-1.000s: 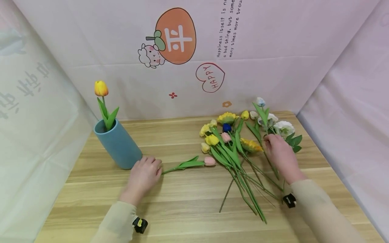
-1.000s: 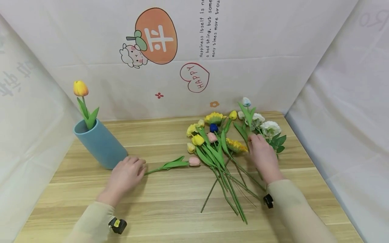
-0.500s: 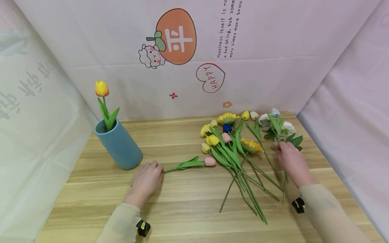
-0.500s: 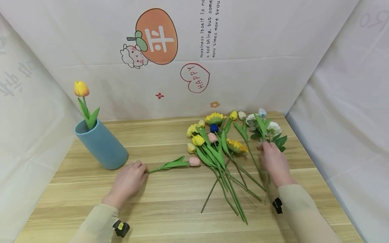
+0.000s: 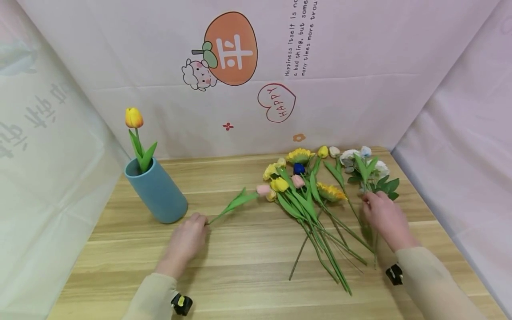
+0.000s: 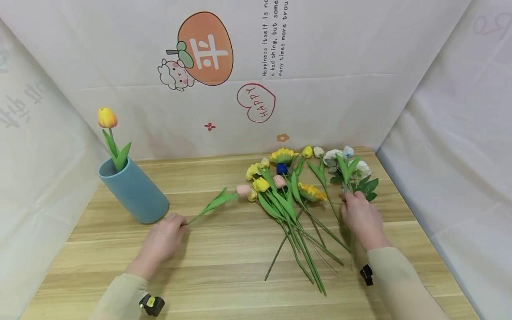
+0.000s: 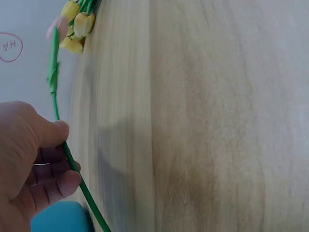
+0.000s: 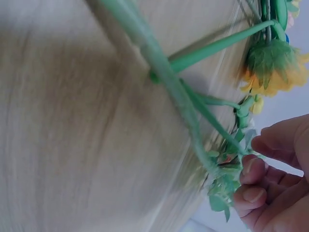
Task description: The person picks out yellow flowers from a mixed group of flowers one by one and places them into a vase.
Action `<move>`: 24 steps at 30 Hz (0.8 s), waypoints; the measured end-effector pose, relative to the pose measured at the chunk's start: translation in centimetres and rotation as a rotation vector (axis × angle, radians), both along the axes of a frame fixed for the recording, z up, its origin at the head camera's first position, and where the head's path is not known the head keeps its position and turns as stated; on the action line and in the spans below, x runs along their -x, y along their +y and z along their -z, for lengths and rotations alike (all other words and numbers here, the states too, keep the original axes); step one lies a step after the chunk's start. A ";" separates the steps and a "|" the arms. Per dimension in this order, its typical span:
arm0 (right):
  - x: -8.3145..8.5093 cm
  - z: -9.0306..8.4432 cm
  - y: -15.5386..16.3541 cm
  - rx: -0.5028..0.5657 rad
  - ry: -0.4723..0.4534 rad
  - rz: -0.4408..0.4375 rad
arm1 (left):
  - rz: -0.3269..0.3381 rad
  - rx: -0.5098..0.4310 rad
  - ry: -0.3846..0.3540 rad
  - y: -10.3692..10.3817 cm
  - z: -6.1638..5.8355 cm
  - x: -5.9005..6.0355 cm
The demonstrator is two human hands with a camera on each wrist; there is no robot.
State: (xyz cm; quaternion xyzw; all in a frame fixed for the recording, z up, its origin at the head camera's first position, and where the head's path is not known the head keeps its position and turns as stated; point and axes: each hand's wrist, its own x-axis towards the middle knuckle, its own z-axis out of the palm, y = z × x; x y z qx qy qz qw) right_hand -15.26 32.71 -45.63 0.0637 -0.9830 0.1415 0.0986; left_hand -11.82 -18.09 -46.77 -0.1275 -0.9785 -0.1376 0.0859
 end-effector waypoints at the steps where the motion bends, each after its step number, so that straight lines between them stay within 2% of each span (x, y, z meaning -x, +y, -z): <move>1: -0.1 -0.1 -0.2 -0.002 -0.009 -0.004 | -0.012 -0.025 0.006 -0.1 -0.1 -0.1; 4: -0.3 -0.5 -1.1 -0.017 -0.029 -0.038 | -0.044 -0.101 0.034 -0.4 -0.4 -0.1; 7: -0.6 -0.9 -2.4 -0.014 -0.056 -0.117 | -0.084 -0.139 0.038 -0.7 -0.4 0.0; 14: -1.7 -0.1 -5.9 -0.014 -0.110 -0.328 | -0.210 -0.147 -0.039 -1.3 -0.4 0.4; 19: -2.3 0.4 -7.2 -0.065 -0.150 -0.375 | -0.243 -0.133 -0.051 -1.7 -0.4 0.4; 24: -2.5 0.9 -7.9 -0.114 -0.114 -0.411 | -0.241 -0.115 -0.045 -2.2 -0.2 0.3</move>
